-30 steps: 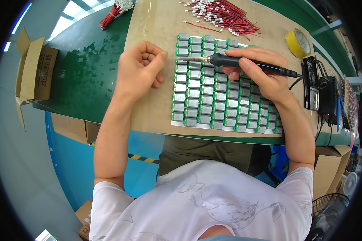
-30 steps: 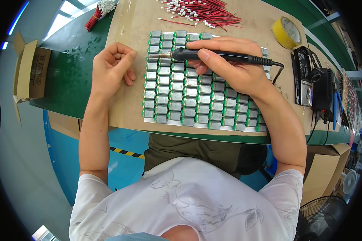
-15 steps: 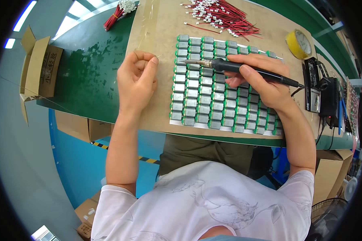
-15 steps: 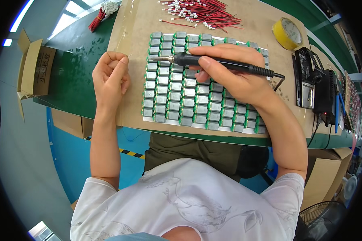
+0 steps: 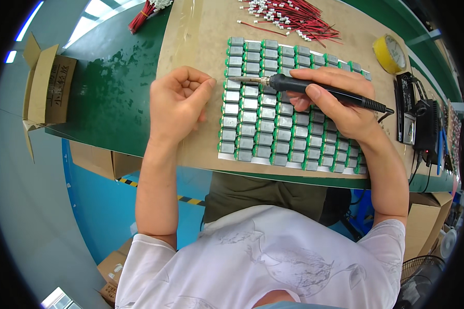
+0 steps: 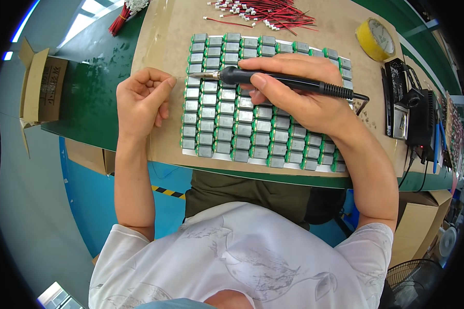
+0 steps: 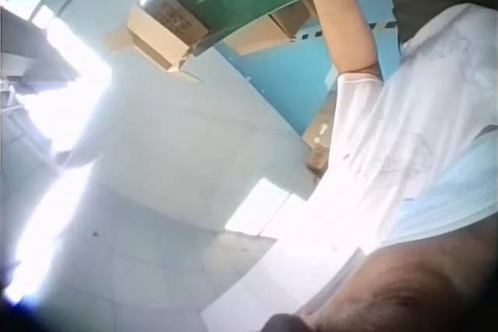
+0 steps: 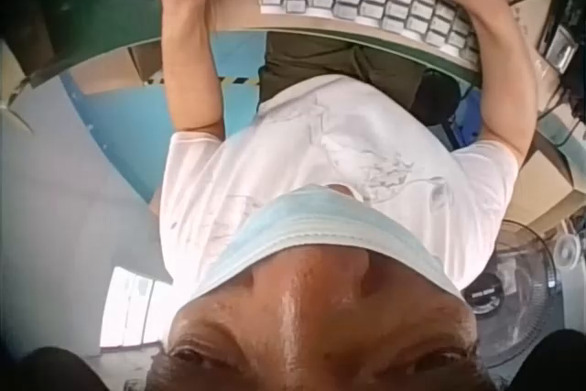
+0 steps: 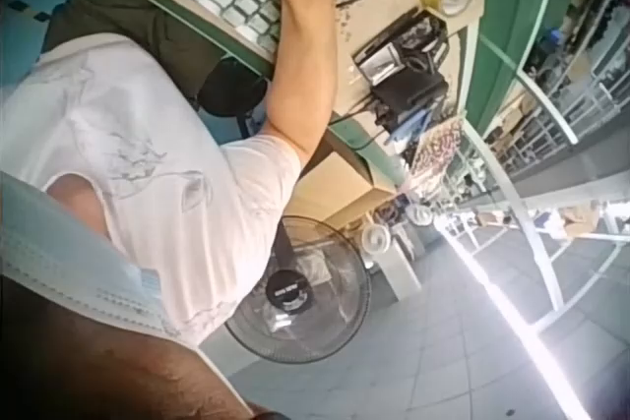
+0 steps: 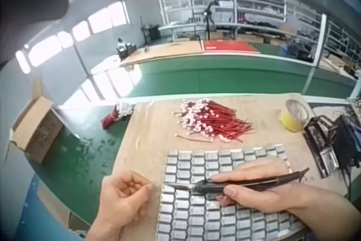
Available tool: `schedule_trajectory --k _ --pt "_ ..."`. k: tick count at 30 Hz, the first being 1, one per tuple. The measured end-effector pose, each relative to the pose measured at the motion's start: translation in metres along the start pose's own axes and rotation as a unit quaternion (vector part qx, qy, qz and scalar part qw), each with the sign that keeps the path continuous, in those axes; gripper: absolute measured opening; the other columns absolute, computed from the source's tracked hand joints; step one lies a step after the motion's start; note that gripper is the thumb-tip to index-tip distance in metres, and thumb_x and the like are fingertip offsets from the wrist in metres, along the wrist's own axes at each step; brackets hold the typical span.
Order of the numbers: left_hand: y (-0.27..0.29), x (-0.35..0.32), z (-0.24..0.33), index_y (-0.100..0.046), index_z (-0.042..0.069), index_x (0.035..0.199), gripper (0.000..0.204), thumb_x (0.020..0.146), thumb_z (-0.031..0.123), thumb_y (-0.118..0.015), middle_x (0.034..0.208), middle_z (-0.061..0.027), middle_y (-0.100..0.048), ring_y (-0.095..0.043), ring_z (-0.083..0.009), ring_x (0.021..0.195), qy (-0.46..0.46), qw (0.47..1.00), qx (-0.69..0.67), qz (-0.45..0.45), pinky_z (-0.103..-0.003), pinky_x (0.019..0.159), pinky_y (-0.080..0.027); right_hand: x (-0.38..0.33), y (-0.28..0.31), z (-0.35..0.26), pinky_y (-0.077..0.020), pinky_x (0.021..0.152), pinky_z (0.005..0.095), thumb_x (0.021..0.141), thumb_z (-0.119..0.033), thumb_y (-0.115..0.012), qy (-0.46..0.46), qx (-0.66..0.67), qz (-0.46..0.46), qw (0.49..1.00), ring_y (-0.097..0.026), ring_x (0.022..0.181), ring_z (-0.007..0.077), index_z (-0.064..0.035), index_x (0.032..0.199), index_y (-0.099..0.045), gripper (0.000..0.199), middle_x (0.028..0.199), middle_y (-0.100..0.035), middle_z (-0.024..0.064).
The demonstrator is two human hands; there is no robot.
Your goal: Perform soldering of wires or components onto a grid of small electronic units on a workbench.
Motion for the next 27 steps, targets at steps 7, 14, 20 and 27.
schedule_trajectory --k 7,14,20,27 --pt "-0.0009 -0.0001 0.0001 -0.072 -0.006 0.092 0.01 0.093 0.004 -0.075 0.073 -0.004 -0.069 -0.059 -0.0065 0.048 0.014 1.0 0.023 0.002 -0.023 0.037 -0.038 0.0014 -0.0011 -0.0008 -0.0607 0.069 0.0272 0.101 -0.009 -0.071 0.003 -0.015 -0.007 1.0 -0.079 0.077 0.0158 0.002 0.123 -0.078 0.025 0.091 -0.081 0.0118" --pt "-0.0017 0.0005 0.0003 -0.073 -0.005 0.092 0.011 0.093 0.005 -0.076 0.073 -0.0041 -0.069 -0.06 -0.0068 0.048 0.015 1.0 0.027 0.004 -0.023 0.037 -0.038 0.0011 -0.0019 -0.0023 -0.0585 0.076 0.0292 0.1 -0.006 -0.067 -0.006 -0.031 -0.025 0.999 -0.078 0.081 0.0171 0.0049 0.126 -0.075 0.029 0.09 -0.081 0.0122" --pt "-0.0019 0.0 0.0 -0.073 -0.005 0.093 0.011 0.092 0.006 -0.077 0.073 -0.0045 -0.07 -0.06 -0.0069 0.048 0.017 0.999 0.03 0.007 -0.023 0.037 -0.038 0.0011 -0.0021 0.0007 -0.0596 0.068 0.0272 0.101 -0.01 -0.071 0.003 -0.01 -0.005 1.0 -0.078 0.077 0.0148 0.0007 0.122 -0.079 0.025 0.089 -0.08 0.0101" --pt "-0.003 -0.0005 0.0006 -0.074 -0.005 0.093 0.012 0.092 0.006 -0.078 0.072 -0.0046 -0.07 -0.06 -0.0069 0.048 0.02 0.999 0.041 0.01 -0.023 0.037 -0.039 0.0004 -0.0012 -0.0001 -0.0588 0.069 0.0275 0.1 -0.01 -0.072 0.002 -0.019 -0.007 1.0 -0.077 0.077 0.0143 -0.0003 0.123 -0.079 0.026 0.088 -0.08 0.0095"
Point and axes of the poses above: each hand's wrist, its own x-axis towards the middle knuckle, its own y-axis out of the back of the hand, z = x × y, the point moved 7 cm from there along x, towards the middle knuckle
